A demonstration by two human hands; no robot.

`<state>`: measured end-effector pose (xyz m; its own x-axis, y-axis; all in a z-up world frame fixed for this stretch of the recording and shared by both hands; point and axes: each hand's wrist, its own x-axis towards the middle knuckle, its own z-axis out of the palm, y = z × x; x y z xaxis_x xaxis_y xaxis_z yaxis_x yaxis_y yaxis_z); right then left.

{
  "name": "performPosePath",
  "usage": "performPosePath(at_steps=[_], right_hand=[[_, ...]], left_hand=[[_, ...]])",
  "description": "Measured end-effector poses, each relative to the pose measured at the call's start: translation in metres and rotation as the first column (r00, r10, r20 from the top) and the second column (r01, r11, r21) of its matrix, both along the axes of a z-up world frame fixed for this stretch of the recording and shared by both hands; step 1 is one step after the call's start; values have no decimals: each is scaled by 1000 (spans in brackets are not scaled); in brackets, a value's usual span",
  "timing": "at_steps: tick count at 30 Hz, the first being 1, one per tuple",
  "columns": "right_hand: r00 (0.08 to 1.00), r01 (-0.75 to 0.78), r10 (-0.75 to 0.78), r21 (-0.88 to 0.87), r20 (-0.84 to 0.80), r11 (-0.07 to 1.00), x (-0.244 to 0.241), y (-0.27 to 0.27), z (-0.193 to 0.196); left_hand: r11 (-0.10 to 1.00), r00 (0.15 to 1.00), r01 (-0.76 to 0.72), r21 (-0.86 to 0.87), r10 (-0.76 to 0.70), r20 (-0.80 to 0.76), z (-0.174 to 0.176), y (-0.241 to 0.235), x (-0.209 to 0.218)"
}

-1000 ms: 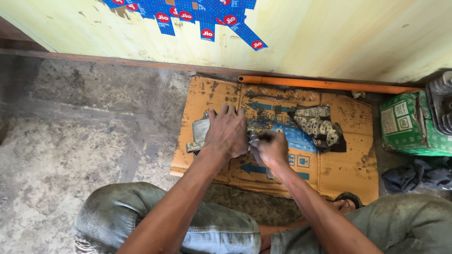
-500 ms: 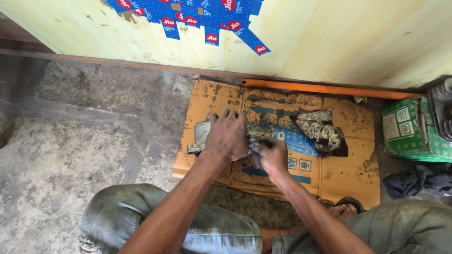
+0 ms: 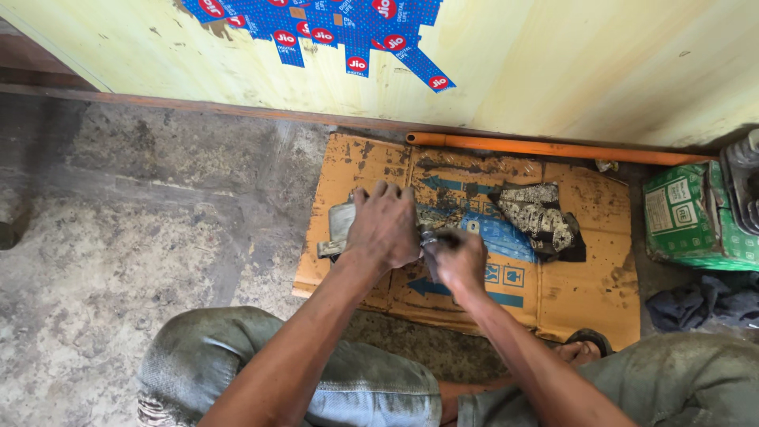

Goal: The person sits on the floor and uses a white plastic scraper to clean a dirty metal part. They repeatedly scrape the surface to remove grime and debris, occasionally rotating the part to access different areas.

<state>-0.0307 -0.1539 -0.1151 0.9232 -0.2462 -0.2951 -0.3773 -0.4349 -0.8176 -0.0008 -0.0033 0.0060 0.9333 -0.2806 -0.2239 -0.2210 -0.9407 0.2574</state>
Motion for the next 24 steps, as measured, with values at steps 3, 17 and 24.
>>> performPosePath(at_steps=[3,17,24], right_hand=[[994,-18,18,1,110,1000,3,0,-12],[992,54,-59,52,110,997,1,9,-29],[983,-5,10,-32,182,999,-11,5,-15]], left_hand=[[1000,1000,-18,-18,17,-26,-3,2,0],[999,1000,-27,-22,26,-11,-7,-3,1],[998,997,-57,25,58,-50,6,-7,1]])
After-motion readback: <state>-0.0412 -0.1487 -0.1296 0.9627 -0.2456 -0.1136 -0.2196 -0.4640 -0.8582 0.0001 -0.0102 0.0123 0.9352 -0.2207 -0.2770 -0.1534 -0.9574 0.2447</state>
